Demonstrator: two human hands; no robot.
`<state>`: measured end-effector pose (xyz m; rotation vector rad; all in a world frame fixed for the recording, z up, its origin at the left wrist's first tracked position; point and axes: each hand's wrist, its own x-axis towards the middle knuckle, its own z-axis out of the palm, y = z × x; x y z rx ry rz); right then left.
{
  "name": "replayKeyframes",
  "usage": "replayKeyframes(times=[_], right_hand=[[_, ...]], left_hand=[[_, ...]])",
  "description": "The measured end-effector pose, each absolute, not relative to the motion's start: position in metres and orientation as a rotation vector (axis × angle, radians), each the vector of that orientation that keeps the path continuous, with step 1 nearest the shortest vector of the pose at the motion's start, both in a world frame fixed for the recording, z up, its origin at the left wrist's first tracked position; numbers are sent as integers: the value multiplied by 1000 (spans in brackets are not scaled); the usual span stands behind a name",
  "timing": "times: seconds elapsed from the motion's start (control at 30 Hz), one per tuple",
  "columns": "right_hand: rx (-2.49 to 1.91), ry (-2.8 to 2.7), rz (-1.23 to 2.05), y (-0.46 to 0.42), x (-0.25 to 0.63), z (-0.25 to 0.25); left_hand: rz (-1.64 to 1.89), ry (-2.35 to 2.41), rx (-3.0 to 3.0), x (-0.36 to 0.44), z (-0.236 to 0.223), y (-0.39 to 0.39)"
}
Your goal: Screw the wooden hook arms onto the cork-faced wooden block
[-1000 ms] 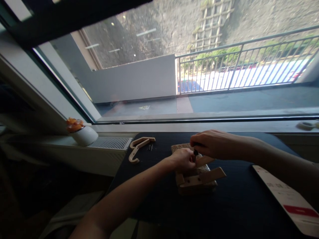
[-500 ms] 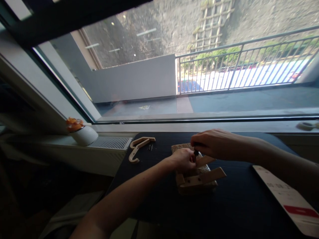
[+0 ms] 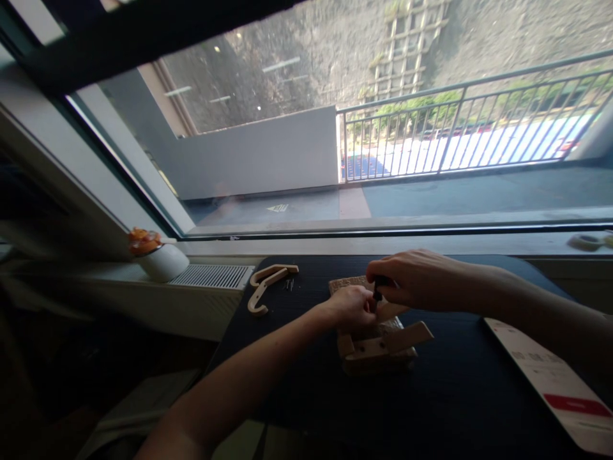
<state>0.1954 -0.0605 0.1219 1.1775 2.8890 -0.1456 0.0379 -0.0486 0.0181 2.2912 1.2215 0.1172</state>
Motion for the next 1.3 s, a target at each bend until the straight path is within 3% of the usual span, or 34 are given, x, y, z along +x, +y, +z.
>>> replayKeyframes(times=[0.37,0.67,0.9,1.13,1.3], right_hand=[[1316,2807,-16,-57,190,110],[1156,2816,-137,-65,187,127],[1198,2736,221,-65,181,113],[1154,2789,-79,-68,187,120],[1210,2715,50,-70,180,117]], left_hand=[[61,1219,2272,37,22,-49],[109,1227,2258,38,16,-48],[73,1227,2293,39,22,-50],[99,1238,2261,39,20,-50],[103,1247,2236,40,23,-51]])
